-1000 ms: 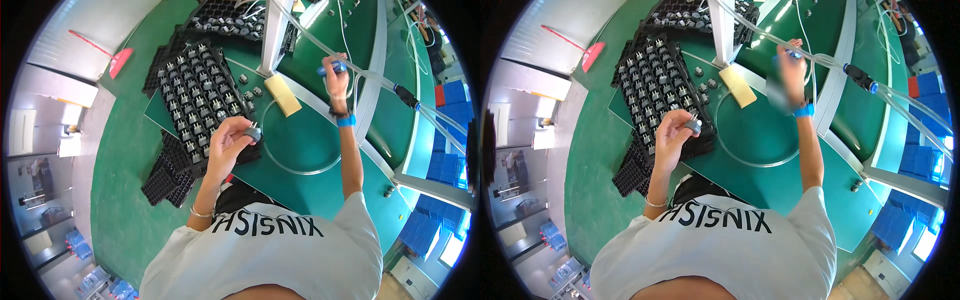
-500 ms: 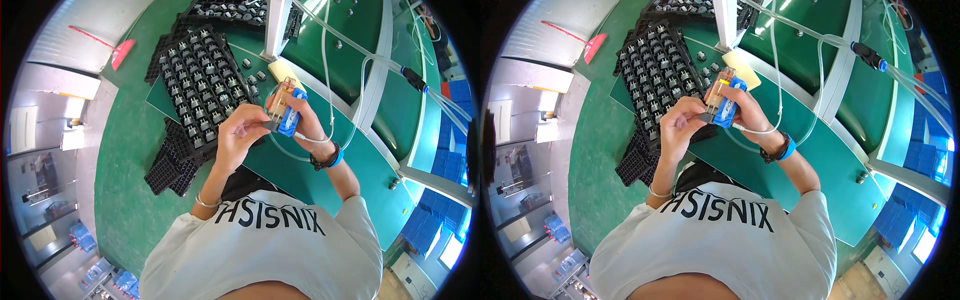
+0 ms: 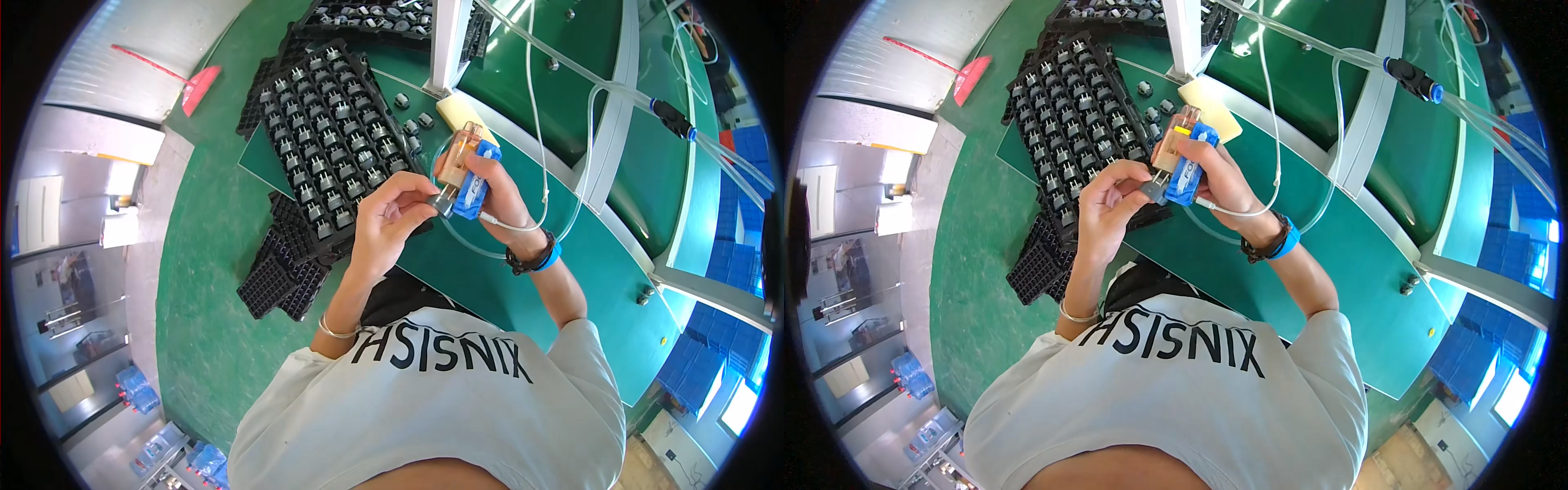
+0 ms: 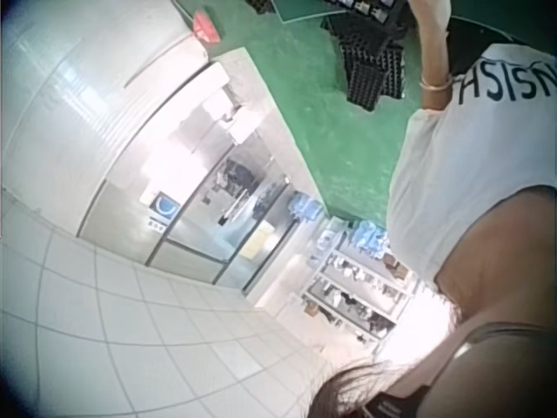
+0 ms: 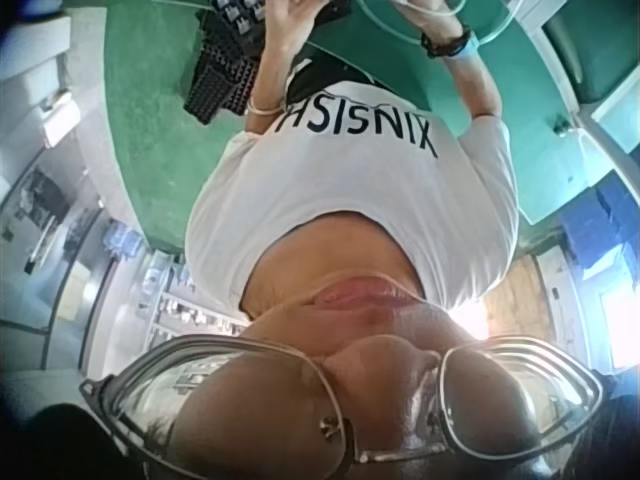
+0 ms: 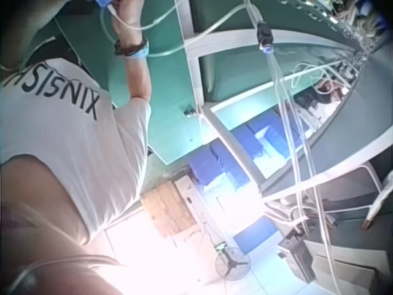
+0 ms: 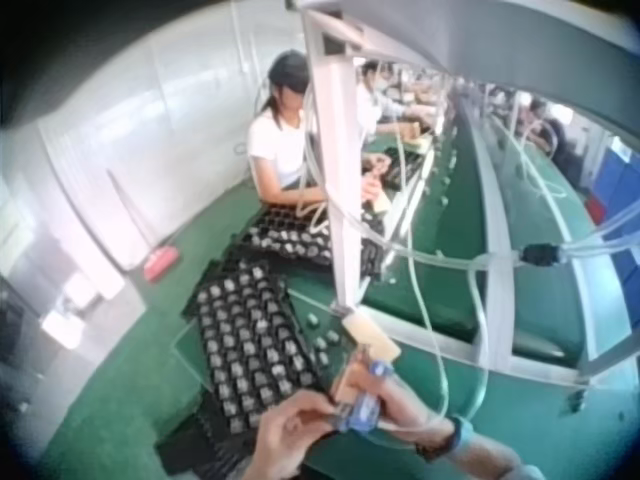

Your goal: The worker picks up small electronic components, places them into a testing device, and then organizes them into black plastic trays.

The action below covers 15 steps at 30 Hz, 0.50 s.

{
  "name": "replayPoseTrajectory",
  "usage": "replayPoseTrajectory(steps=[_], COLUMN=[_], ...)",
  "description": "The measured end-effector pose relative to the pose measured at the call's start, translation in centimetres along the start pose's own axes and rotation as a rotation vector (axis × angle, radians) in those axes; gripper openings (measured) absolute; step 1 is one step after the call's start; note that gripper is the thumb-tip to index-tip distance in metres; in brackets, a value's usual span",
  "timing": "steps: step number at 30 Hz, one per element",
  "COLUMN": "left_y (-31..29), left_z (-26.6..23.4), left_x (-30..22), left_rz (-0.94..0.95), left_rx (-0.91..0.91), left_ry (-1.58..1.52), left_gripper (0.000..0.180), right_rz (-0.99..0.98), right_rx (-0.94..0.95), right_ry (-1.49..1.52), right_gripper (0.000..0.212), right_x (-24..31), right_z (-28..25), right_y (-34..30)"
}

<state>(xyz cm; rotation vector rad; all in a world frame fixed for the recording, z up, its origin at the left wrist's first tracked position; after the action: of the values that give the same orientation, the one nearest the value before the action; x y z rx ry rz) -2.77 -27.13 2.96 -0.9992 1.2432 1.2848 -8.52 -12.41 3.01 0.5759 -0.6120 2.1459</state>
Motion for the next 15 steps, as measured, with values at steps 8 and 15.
replayPoseTrajectory(steps=[8, 15], left_y=[-0.3, -0.2], left_z=[0.8, -3.6], left_x=[0.7, 1.4], left_rz=[0.093, 0.092], left_rx=[-0.149, -0.335], left_ry=[0.071, 0.458], left_gripper=[0.028, 0.026], right_rz=[-0.016, -0.448], right_rx=[0.027, -0.144], right_ry=[-0.063, -0.454], right_gripper=[0.034, 0.037], right_x=[-0.7, 2.0], right_z=[-0.3, -7.5], right_y=[-0.2, 3.5])
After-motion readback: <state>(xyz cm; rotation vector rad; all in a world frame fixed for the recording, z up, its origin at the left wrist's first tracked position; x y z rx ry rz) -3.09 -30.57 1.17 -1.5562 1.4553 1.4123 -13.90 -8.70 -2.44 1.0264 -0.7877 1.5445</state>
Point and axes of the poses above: each hand's wrist, its own y-axis towards the middle knuckle, its own z-axis out of the palm, x = y × z, the point moved 2 cm from there along y, towards the middle knuckle, and after that the axes turned 14 degrees about y, right-handed, at the moved point
